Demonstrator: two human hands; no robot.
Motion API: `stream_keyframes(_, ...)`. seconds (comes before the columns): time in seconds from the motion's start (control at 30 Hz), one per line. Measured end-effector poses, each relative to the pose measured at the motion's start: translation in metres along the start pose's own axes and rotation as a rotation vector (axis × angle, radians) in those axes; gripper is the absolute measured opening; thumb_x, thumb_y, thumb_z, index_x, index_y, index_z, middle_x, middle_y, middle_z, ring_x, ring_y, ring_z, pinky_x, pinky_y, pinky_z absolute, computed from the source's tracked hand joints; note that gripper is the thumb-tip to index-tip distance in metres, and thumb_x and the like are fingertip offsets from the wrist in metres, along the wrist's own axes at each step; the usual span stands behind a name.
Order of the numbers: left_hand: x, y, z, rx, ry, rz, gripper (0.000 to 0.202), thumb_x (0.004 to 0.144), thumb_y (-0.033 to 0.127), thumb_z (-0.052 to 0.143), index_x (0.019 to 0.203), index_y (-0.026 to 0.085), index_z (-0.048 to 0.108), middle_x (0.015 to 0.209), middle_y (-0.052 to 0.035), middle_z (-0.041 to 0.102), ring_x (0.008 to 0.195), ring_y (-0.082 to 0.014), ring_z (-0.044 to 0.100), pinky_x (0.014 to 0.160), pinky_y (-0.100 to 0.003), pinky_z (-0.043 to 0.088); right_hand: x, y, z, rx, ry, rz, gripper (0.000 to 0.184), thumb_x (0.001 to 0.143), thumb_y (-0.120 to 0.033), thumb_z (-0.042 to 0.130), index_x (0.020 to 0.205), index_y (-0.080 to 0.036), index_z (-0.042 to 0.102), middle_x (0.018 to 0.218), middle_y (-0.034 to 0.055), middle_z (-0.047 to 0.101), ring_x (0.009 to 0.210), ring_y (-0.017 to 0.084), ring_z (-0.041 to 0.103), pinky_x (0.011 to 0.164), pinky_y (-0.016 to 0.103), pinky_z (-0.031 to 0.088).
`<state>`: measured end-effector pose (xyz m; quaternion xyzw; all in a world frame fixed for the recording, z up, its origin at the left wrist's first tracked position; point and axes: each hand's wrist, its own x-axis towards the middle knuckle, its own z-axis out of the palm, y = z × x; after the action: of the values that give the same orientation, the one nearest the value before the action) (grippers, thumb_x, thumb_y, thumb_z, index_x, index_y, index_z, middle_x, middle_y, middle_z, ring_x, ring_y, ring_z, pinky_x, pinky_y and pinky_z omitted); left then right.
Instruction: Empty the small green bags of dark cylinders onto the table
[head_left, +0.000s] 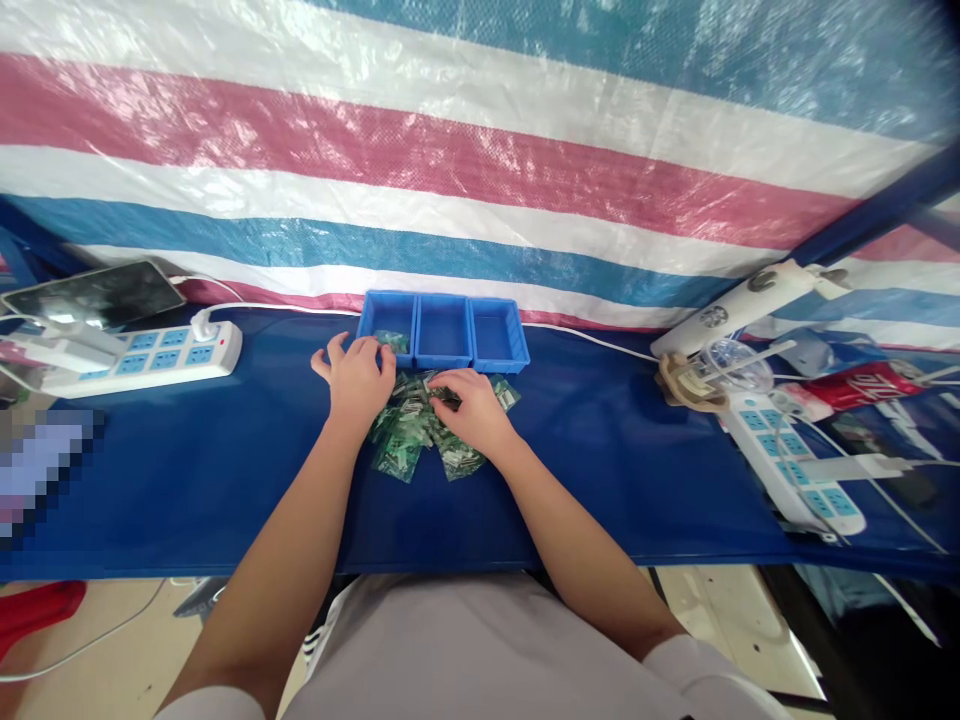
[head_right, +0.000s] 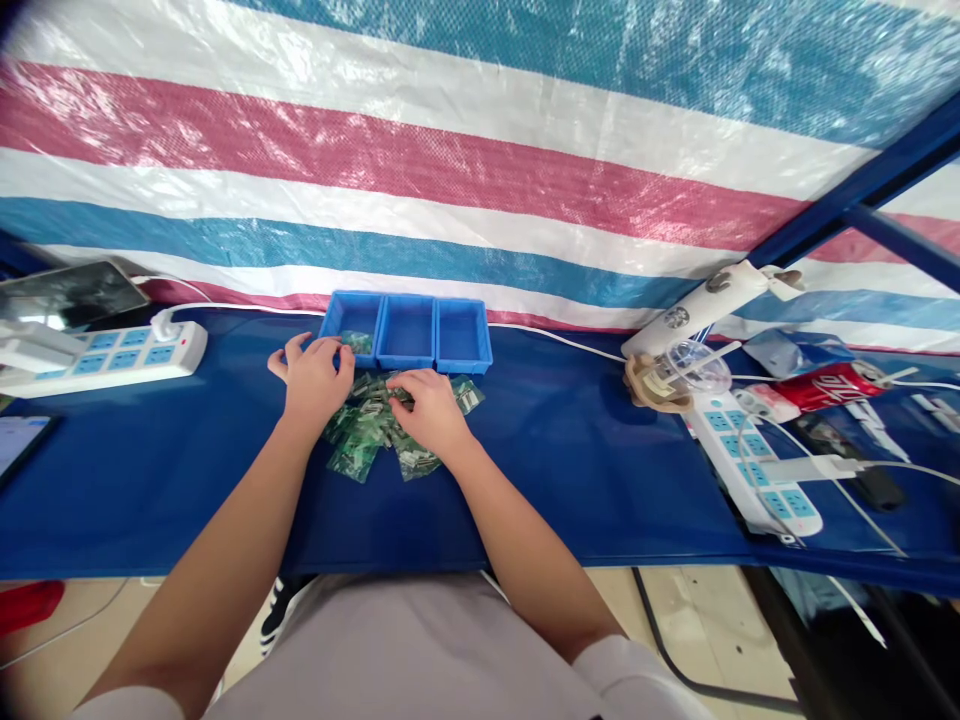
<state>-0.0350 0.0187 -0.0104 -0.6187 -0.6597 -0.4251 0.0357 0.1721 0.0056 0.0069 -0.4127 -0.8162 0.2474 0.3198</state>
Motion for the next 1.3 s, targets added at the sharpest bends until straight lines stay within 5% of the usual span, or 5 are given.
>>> stream_keyframes(0.37, -0.003, 0.022, -0.007, -0.130, -0.003, 0.069, 0.008, 0.091, 0.024, 0.058, 0.093, 0.023, 0.066, 0.104, -0.0113, 0.075, 0.127, -0.0373, 0.051, 0.110, -0.058, 0.015, -0.003, -0.003, 0.001, -0.070, -0.054, -0.010, 0.042, 0.080, -0.006, 0.056, 0.113, -0.026, 0.072, 0.130, 0.0057, 0.071, 0.124, 0.027, 0.062, 0.103, 0.045, 0.037)
stream_keyframes(0.63, -0.012, 0.030, -0.005, -0.327, -0.085, 0.303, 0.014, 0.096, 0.023, 0.053, 0.100, 0.021, 0.066, 0.094, -0.0065, 0.071, 0.088, -0.0206, 0.063, 0.085, -0.035, 0.050, -0.001, -0.002, 0.003, -0.042, 0.046, -0.004, 0.022, 0.089, -0.011, 0.055, 0.097, -0.022, 0.073, 0.100, 0.0036, 0.078, 0.101, 0.022, 0.068, 0.092, 0.037, 0.040)
stream_keyframes(0.93, -0.015, 0.039, -0.002, -0.330, -0.190, 0.207, 0.021, 0.100, 0.027, 0.049, 0.099, 0.019, 0.068, 0.095, -0.0047, 0.074, 0.083, -0.0164, 0.067, 0.082, -0.029, 0.054, -0.003, -0.003, 0.002, -0.111, -0.066, -0.028, 0.043, 0.080, -0.005, 0.054, 0.116, -0.023, 0.070, 0.125, 0.0072, 0.072, 0.119, 0.026, 0.061, 0.095, 0.039, 0.037)
stream_keyframes(1.13, -0.016, 0.039, -0.001, -0.328, -0.196, 0.182, 0.022, 0.100, 0.028, 0.049, 0.099, 0.018, 0.069, 0.095, -0.0053, 0.074, 0.085, -0.0170, 0.068, 0.081, -0.029, 0.054, -0.001, 0.000, 0.006, -0.044, 0.011, -0.003, 0.028, 0.087, -0.008, 0.055, 0.102, -0.023, 0.073, 0.104, 0.0037, 0.078, 0.101, 0.022, 0.069, 0.093, 0.039, 0.040)
stream_keyframes(1.3, -0.015, 0.040, -0.003, -0.352, -0.190, 0.184, 0.023, 0.100, 0.030, 0.050, 0.099, 0.019, 0.069, 0.097, -0.0063, 0.073, 0.089, -0.0185, 0.067, 0.078, -0.030, 0.053, 0.000, -0.003, 0.005, 0.198, 0.256, 0.048, 0.017, 0.090, -0.018, 0.057, 0.095, -0.024, 0.073, 0.096, 0.0024, 0.077, 0.089, 0.019, 0.070, 0.087, 0.034, 0.051)
